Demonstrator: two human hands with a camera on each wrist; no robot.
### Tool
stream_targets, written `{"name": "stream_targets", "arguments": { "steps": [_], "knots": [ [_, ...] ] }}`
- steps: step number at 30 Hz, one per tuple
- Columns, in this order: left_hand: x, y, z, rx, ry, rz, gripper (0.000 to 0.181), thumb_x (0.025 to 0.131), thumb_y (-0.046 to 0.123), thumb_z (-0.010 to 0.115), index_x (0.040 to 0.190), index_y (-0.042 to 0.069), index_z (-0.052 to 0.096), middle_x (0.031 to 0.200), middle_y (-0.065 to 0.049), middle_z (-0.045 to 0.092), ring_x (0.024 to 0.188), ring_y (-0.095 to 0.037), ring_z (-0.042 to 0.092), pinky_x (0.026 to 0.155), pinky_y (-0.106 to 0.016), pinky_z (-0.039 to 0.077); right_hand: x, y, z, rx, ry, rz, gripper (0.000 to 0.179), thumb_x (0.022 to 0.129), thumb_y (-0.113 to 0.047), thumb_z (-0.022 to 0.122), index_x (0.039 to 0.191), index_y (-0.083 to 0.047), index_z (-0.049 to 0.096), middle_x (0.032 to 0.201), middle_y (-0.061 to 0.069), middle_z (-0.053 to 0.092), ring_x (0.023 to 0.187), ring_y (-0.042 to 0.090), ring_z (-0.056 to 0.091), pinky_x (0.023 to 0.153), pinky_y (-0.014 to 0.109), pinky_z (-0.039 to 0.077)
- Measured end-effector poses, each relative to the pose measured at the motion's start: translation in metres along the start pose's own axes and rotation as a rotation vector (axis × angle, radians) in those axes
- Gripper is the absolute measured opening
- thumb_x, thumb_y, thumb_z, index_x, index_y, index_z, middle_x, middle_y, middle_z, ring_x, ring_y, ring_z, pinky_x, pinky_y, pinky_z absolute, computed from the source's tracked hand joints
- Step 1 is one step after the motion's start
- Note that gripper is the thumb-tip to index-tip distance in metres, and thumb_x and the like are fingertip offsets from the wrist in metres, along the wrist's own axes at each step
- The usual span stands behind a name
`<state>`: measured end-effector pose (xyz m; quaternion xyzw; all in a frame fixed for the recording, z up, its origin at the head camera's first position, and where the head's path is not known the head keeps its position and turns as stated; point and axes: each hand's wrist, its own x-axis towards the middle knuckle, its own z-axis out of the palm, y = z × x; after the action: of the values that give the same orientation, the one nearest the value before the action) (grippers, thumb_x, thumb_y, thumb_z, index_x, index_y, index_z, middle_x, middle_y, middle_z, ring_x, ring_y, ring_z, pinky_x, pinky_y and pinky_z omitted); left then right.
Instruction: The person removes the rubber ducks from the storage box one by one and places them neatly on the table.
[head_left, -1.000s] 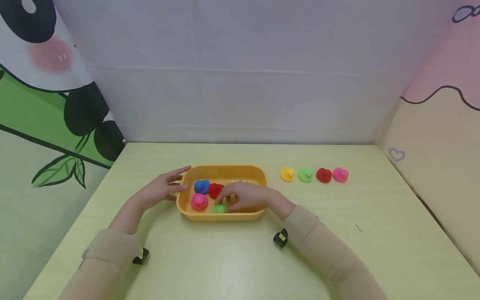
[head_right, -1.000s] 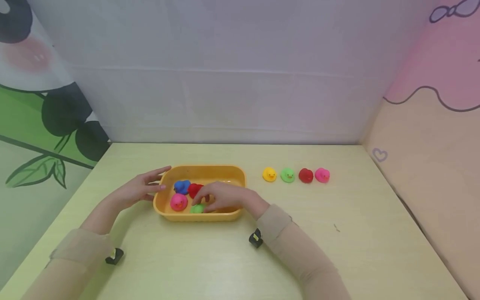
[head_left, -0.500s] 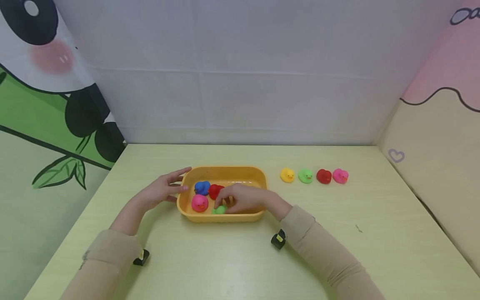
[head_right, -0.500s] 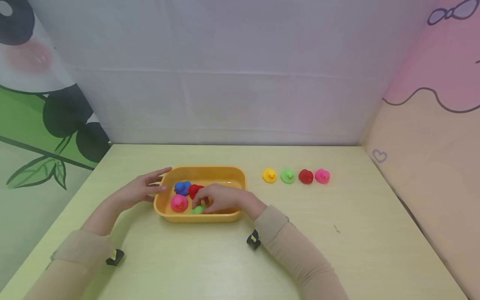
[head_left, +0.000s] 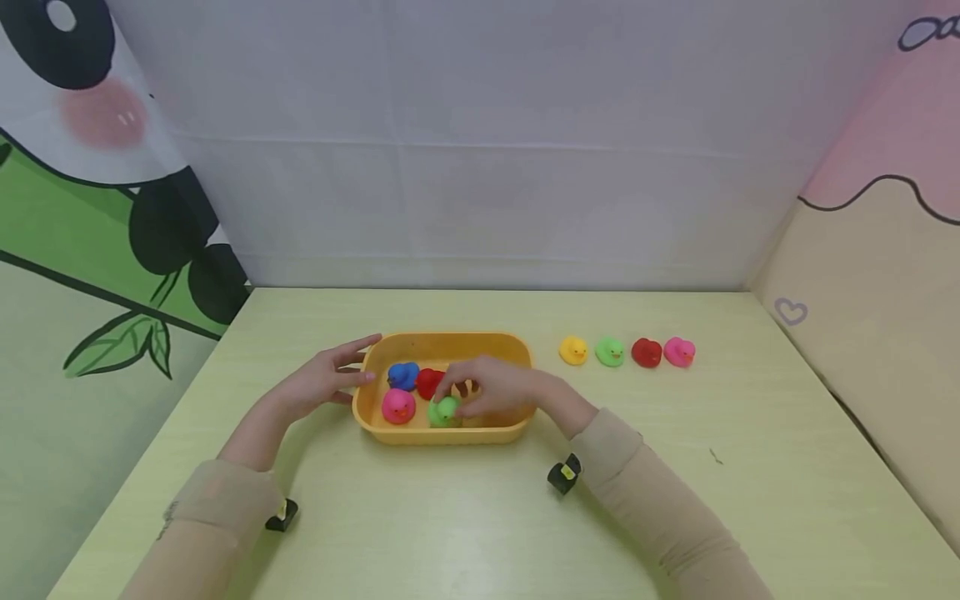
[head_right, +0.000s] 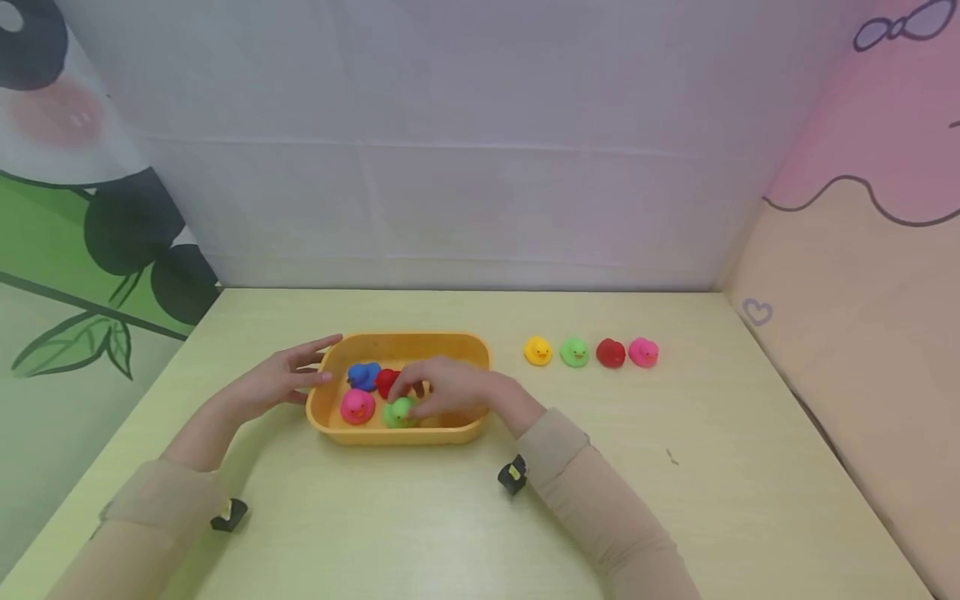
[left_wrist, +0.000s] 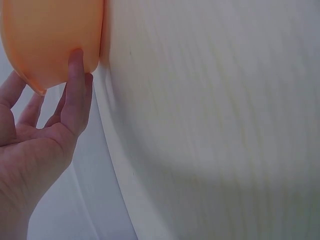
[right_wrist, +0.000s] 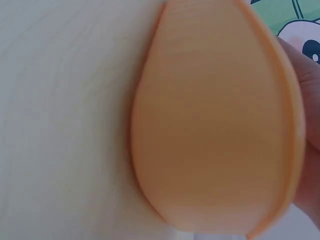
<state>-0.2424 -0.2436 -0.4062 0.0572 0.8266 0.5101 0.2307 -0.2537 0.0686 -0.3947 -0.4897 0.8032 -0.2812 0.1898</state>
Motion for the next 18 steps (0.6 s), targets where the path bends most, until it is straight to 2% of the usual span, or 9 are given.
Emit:
{"name": "stream_targets", "arguments": {
  "steps": [8, 14, 18],
  "knots": [
    [-0.004, 0.003, -0.001, 0.009, -0.009, 0.017, 0.068, 0.093, 0.026, 0.060, 0.150, 0.030, 0.024, 0.153, -0.019, 0.023, 0.129, -0.041, 0.042, 0.087, -0.043, 0.053, -0.013, -0.007, -0.019, -0.060, 0.048, -0.043, 0.025, 0.088, -0.021, 0.066, 0.113, -0.023, 0.065, 0.101, -0.017, 0.059, 0.088, 0.007, 0.053, 0.077, 0.024, 0.048],
    [-0.003, 0.002, 0.000, -0.003, -0.016, 0.022, 0.068, 0.092, 0.025, 0.060, 0.150, 0.029, 0.024, 0.153, -0.019, 0.023, 0.128, -0.040, 0.043, 0.087, -0.043, 0.054, -0.027, -0.009, -0.033, -0.046, 0.078, -0.063, 0.026, 0.086, -0.018, 0.067, 0.112, -0.023, 0.064, 0.100, -0.015, 0.060, 0.090, 0.015, 0.055, 0.079, 0.036, 0.051],
    [-0.003, 0.002, 0.000, 0.005, -0.011, 0.014, 0.068, 0.092, 0.026, 0.061, 0.150, 0.030, 0.024, 0.153, -0.018, 0.024, 0.129, -0.039, 0.042, 0.086, -0.042, 0.054, -0.038, -0.011, -0.042, -0.057, 0.108, -0.064, 0.024, 0.086, -0.019, 0.068, 0.109, -0.024, 0.064, 0.101, -0.016, 0.060, 0.089, 0.014, 0.055, 0.078, 0.030, 0.051]
  ]
}}
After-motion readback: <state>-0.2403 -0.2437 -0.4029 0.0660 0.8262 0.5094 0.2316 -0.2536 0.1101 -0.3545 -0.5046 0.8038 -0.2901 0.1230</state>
